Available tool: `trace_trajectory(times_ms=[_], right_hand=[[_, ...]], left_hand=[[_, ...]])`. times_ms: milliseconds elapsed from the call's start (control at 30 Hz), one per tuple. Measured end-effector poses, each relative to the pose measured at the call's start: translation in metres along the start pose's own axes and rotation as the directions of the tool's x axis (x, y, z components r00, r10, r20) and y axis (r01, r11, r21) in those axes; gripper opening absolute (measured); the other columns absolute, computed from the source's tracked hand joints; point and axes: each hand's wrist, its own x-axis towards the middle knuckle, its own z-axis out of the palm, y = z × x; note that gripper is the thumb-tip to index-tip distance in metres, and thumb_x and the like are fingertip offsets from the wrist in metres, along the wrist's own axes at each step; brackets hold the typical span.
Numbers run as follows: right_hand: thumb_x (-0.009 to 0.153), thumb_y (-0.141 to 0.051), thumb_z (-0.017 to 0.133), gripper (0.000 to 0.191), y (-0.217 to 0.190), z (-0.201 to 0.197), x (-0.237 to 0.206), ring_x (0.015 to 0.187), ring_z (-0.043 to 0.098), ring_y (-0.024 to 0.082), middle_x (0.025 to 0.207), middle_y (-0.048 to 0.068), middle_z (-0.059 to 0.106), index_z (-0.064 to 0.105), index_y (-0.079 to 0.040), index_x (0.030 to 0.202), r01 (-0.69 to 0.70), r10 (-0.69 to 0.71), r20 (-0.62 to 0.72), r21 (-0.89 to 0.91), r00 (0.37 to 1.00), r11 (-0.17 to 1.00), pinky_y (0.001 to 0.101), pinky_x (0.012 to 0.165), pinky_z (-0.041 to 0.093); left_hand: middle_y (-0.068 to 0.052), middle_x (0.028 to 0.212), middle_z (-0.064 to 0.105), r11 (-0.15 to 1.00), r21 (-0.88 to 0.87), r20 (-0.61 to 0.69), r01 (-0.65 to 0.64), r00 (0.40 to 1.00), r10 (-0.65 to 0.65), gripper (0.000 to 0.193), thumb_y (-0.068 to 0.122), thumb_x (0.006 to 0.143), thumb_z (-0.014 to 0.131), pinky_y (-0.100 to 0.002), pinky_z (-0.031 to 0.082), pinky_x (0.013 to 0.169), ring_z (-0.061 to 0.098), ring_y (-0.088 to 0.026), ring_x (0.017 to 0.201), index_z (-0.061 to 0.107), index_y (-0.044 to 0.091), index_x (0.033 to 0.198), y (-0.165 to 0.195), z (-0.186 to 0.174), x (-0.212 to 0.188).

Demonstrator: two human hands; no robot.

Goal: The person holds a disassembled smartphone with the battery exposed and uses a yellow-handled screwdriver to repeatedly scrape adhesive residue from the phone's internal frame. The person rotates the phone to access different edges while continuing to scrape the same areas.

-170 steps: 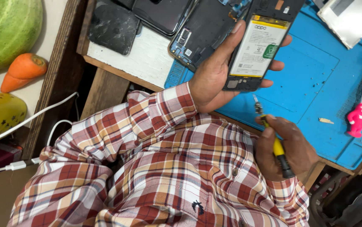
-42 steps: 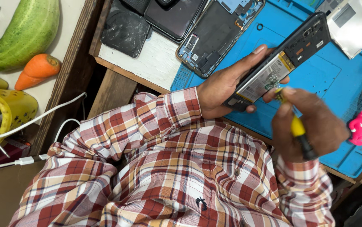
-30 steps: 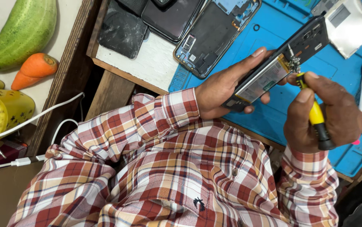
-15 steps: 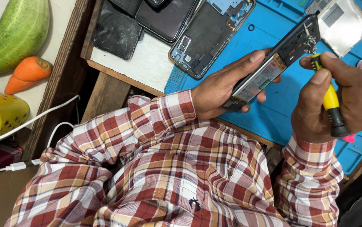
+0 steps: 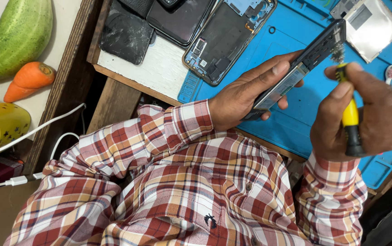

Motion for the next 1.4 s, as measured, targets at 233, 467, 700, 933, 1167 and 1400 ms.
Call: trace_trajectory(times_ms=[233,467,700,933,1167,1400], right_hand=[[0.113,0.005,0.062,0.005,-0.045,0.001,-0.01,0.097,0.08,0.029,0.1,0.024,0.075,0.061,0.006,0.118,-0.124,0.126,0.122,-0.026,0.984,0.992,0.034,0.085,0.065],[0.115,-0.001,0.062,0.01,-0.052,0.001,-0.027,0.097,0.079,0.031,0.107,0.026,0.073,0.062,0.006,0.122,-0.202,0.193,0.076,0.14,0.978,0.969,0.0341,0.084,0.067],[0.124,-0.006,0.058,0.019,-0.014,-0.003,-0.014,0.101,0.08,0.032,0.11,0.027,0.071,0.057,0.013,0.125,-0.13,0.132,-0.048,0.047,0.99,0.99,0.0355,0.086,0.067],[0.124,-0.005,0.059,0.019,-0.006,0.002,-0.005,0.099,0.079,0.033,0.112,0.028,0.071,0.056,0.013,0.128,-0.113,0.119,-0.056,0.104,0.991,0.988,0.0378,0.09,0.067],[0.125,-0.004,0.057,0.017,-0.004,0.001,-0.001,0.101,0.079,0.032,0.114,0.026,0.071,0.057,0.011,0.13,-0.088,0.091,-0.046,0.07,0.995,0.994,0.0358,0.09,0.067],[0.123,-0.002,0.056,0.016,-0.007,-0.001,0.003,0.101,0.079,0.032,0.113,0.027,0.071,0.057,0.012,0.132,-0.04,0.04,-0.026,-0.005,0.999,0.999,0.0357,0.088,0.065]], left_hand=[[-0.01,0.134,0.059,0.987,-0.159,-0.01,-0.04,0.999,0.039,0.079,0.068,0.108,0.035,-0.027,0.055,0.07,0.061,-0.012,0.1,0.023,0.02,0.169,-0.005,-0.003,0.002],[-0.011,0.136,0.06,0.977,-0.192,0.018,-0.088,0.996,0.093,0.075,0.064,0.11,0.033,-0.028,0.057,0.073,0.059,-0.013,0.096,0.026,0.019,0.171,-0.007,-0.006,0.003],[-0.011,0.135,0.058,0.984,-0.173,0.024,-0.046,0.998,0.051,0.077,0.065,0.108,0.032,-0.027,0.056,0.073,0.06,-0.013,0.1,0.025,0.02,0.17,0.0,-0.004,0.001],[-0.01,0.136,0.059,0.998,-0.044,0.01,-0.053,0.998,0.054,0.079,0.071,0.106,0.03,-0.026,0.058,0.073,0.062,-0.012,0.101,0.023,0.025,0.169,0.004,-0.001,-0.001],[-0.01,0.137,0.06,0.999,-0.028,0.006,-0.045,0.999,0.045,0.078,0.07,0.104,0.03,-0.027,0.058,0.073,0.062,-0.013,0.101,0.024,0.026,0.168,0.003,-0.001,0.0],[-0.008,0.135,0.06,0.999,-0.005,0.003,-0.036,0.999,0.036,0.078,0.07,0.104,0.03,-0.027,0.058,0.074,0.063,-0.012,0.101,0.025,0.025,0.168,0.003,0.0,0.001]])
